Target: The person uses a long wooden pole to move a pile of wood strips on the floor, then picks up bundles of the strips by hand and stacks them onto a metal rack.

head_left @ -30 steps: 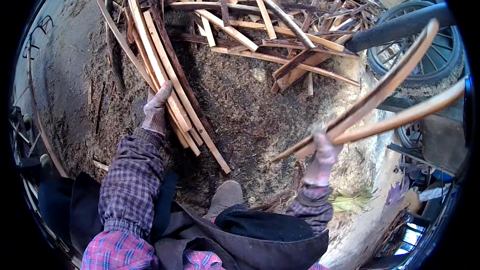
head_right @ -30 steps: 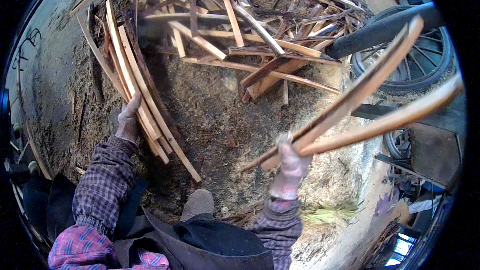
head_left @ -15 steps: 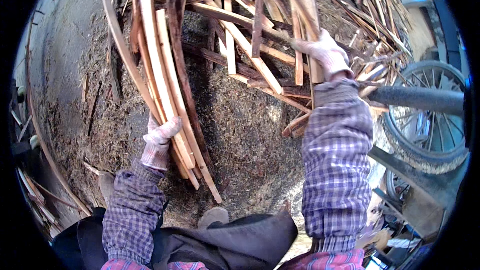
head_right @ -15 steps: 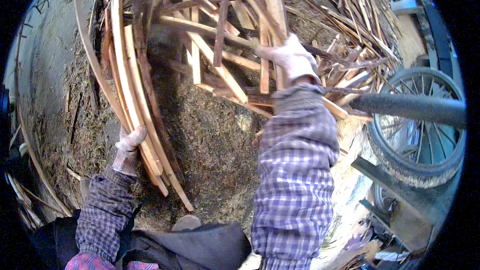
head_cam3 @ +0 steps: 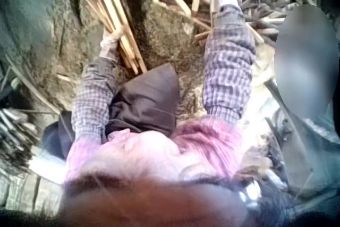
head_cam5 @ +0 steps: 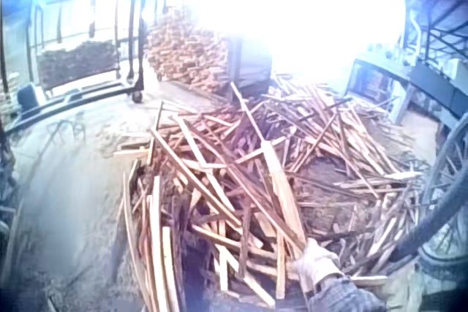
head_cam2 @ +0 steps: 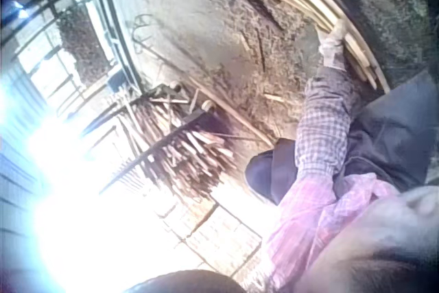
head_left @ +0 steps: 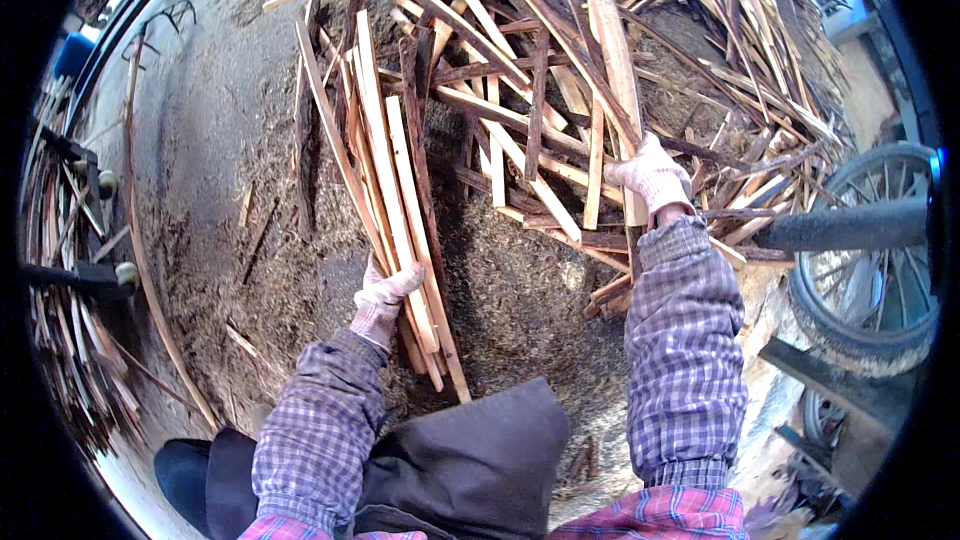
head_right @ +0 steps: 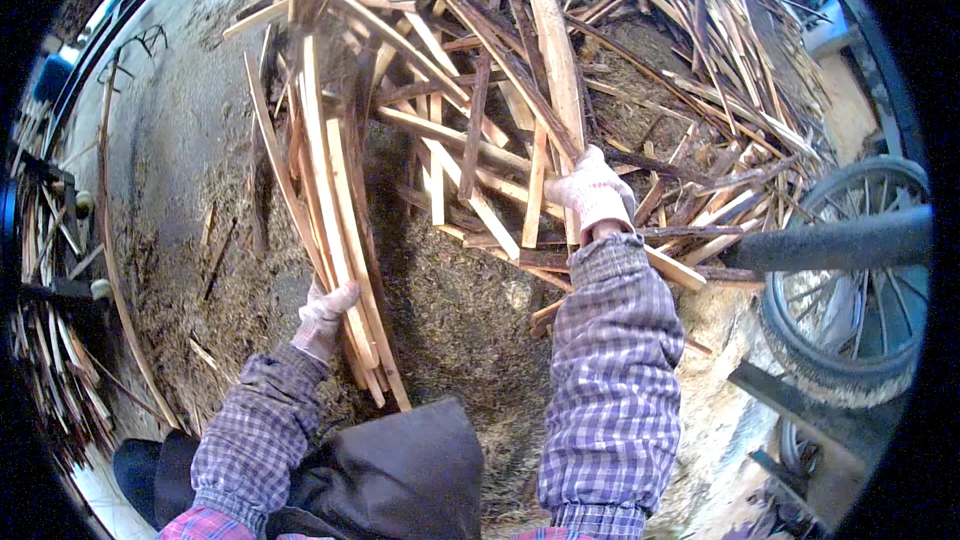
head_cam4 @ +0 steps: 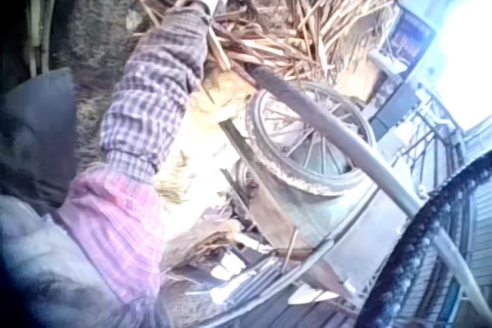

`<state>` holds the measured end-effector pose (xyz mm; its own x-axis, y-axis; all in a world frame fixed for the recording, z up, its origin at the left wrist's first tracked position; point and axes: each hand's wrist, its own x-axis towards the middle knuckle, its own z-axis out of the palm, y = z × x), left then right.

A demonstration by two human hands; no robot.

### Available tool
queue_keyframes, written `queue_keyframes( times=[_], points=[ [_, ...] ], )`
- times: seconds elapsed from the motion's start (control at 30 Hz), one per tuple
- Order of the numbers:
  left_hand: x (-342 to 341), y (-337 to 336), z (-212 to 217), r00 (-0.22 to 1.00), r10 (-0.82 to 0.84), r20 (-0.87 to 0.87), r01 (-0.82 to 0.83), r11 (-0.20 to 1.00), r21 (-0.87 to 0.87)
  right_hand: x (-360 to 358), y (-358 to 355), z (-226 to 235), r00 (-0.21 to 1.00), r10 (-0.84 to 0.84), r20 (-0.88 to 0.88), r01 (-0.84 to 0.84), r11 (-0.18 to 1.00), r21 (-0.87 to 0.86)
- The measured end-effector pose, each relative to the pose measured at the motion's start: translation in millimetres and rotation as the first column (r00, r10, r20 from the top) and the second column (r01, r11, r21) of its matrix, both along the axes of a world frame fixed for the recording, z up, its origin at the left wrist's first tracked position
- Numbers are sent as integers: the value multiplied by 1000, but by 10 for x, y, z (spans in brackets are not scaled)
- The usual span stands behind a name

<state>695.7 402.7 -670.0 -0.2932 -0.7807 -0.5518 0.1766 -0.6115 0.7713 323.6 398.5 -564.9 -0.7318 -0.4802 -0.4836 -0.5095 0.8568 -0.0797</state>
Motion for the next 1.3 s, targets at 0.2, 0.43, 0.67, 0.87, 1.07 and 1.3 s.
queue_keyframes(
  times=[0.2, 0.43, 0.67, 0.87, 1.07, 1.3],
  points=[
    [24, 18, -94, 993, 35, -116, -30, 999, 43, 477, 124, 101, 973, -14, -232, 26, 998, 50],
    [565, -57, 108, 998, -10, -65, 9, 1000, -17, 1339, 765, 204, 956, -71, -286, 111, 986, 125],
    [901, -78, -83, 998, -38, -52, 38, 999, 4, 1976, 1458, 116, 940, -254, -230, 295, 941, 165],
    [869, -96, -149, 999, -39, 7, 39, 999, -33, 2035, 1857, -381, 690, -457, 561, 710, 578, -402],
    [886, -100, -229, 995, -102, -5, 102, 994, -30, 2671, 2326, -482, 596, -50, 802, 719, 477, -505],
    [942, -103, -25, 985, -166, 48, 161, 982, 102, 2947, 1234, 143, 863, 31, 505, 124, 955, -270]
  ],
)
